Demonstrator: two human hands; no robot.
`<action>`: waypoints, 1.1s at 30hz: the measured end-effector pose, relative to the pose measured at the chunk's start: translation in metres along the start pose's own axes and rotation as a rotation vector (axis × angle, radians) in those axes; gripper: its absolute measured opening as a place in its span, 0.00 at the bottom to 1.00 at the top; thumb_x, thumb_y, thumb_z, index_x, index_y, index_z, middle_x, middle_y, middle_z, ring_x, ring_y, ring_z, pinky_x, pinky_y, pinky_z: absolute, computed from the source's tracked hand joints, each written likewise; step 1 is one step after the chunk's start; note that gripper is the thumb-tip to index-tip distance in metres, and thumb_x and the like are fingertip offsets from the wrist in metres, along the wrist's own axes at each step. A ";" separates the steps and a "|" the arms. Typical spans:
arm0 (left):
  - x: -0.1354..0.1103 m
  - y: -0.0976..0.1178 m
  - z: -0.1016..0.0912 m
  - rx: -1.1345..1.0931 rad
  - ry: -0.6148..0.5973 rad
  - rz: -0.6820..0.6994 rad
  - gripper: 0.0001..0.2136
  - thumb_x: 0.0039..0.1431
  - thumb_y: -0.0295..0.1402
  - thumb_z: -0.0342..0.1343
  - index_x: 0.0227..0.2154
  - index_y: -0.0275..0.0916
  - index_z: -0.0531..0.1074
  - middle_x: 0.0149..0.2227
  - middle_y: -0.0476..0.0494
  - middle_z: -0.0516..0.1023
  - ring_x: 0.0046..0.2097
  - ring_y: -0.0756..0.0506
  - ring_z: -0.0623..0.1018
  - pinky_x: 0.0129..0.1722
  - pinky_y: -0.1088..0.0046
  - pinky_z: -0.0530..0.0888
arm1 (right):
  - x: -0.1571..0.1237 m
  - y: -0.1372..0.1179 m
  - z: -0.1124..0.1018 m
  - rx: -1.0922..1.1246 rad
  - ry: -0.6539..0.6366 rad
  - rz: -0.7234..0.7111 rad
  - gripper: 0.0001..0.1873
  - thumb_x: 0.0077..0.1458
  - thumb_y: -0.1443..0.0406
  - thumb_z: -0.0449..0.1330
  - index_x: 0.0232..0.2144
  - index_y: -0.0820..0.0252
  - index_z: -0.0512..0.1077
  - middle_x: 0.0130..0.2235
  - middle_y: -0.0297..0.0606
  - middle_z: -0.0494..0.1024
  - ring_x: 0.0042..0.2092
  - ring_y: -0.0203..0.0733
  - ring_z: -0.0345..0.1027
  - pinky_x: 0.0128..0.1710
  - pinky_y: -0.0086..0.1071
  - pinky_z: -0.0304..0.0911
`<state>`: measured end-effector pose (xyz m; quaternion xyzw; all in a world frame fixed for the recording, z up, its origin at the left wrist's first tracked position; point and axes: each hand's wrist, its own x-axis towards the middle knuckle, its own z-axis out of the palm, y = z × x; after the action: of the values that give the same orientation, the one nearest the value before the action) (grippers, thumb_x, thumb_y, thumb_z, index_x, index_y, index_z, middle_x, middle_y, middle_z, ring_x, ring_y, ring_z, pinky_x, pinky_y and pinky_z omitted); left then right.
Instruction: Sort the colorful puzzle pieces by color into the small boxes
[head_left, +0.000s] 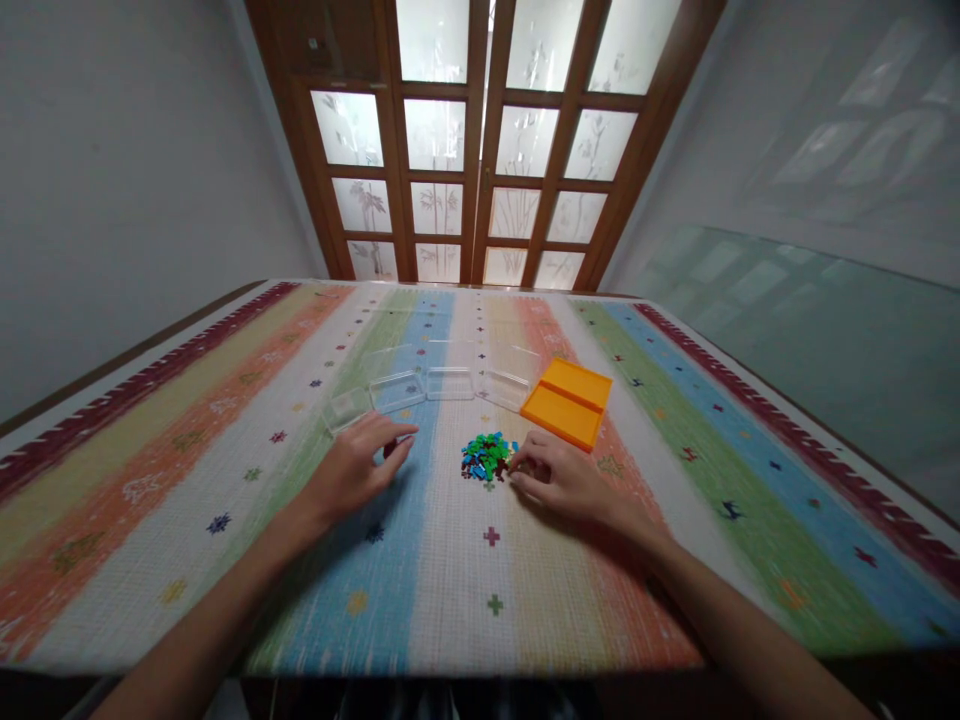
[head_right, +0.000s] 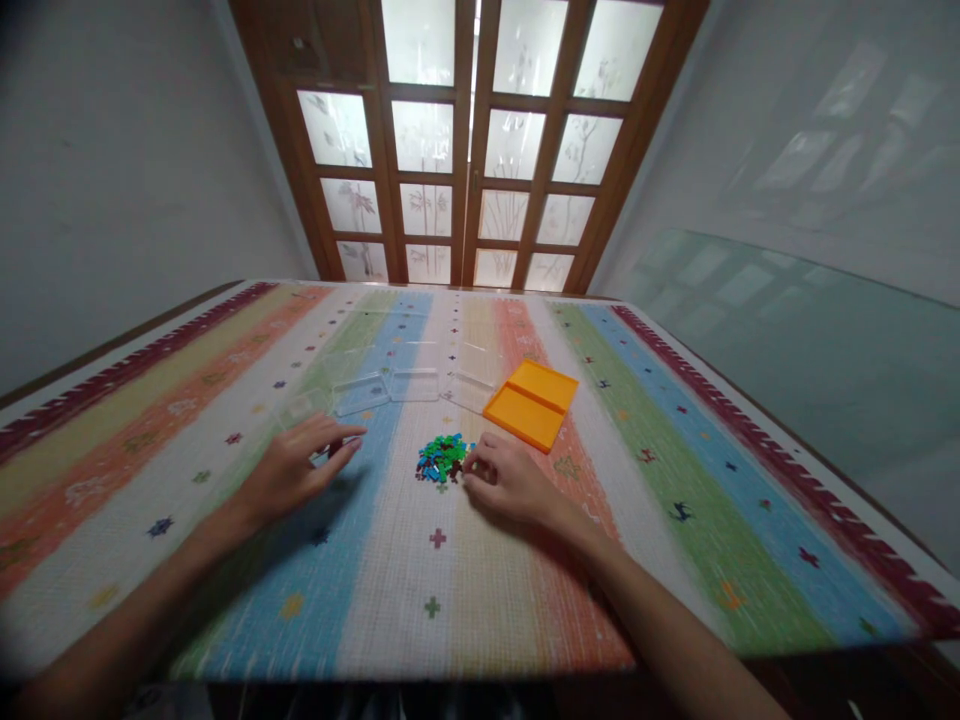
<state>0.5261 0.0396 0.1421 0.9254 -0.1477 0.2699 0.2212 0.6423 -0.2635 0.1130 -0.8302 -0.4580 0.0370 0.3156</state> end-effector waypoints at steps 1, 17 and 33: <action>0.002 0.007 0.006 -0.017 -0.033 0.040 0.10 0.68 0.33 0.52 0.41 0.37 0.78 0.29 0.46 0.77 0.32 0.46 0.75 0.37 0.69 0.73 | 0.000 -0.001 0.001 -0.046 0.009 -0.008 0.06 0.56 0.68 0.58 0.34 0.58 0.75 0.33 0.38 0.72 0.33 0.40 0.65 0.33 0.32 0.58; 0.013 0.031 0.088 -0.169 -0.313 0.170 0.11 0.67 0.30 0.52 0.49 0.39 0.76 0.38 0.41 0.77 0.42 0.43 0.75 0.42 0.64 0.75 | -0.001 0.004 0.003 -0.109 0.020 -0.068 0.03 0.58 0.70 0.59 0.33 0.60 0.73 0.33 0.35 0.68 0.33 0.37 0.62 0.32 0.30 0.55; 0.025 0.012 0.058 -0.267 -0.175 -0.035 0.09 0.67 0.35 0.54 0.41 0.40 0.79 0.34 0.45 0.74 0.35 0.47 0.74 0.39 0.67 0.73 | -0.001 0.007 -0.004 -0.133 -0.032 0.032 0.05 0.55 0.70 0.60 0.35 0.60 0.75 0.33 0.36 0.71 0.32 0.38 0.64 0.32 0.31 0.56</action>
<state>0.5665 -0.0033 0.1159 0.9102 -0.1851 0.1622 0.3331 0.6477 -0.2689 0.1121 -0.8559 -0.4511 0.0250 0.2517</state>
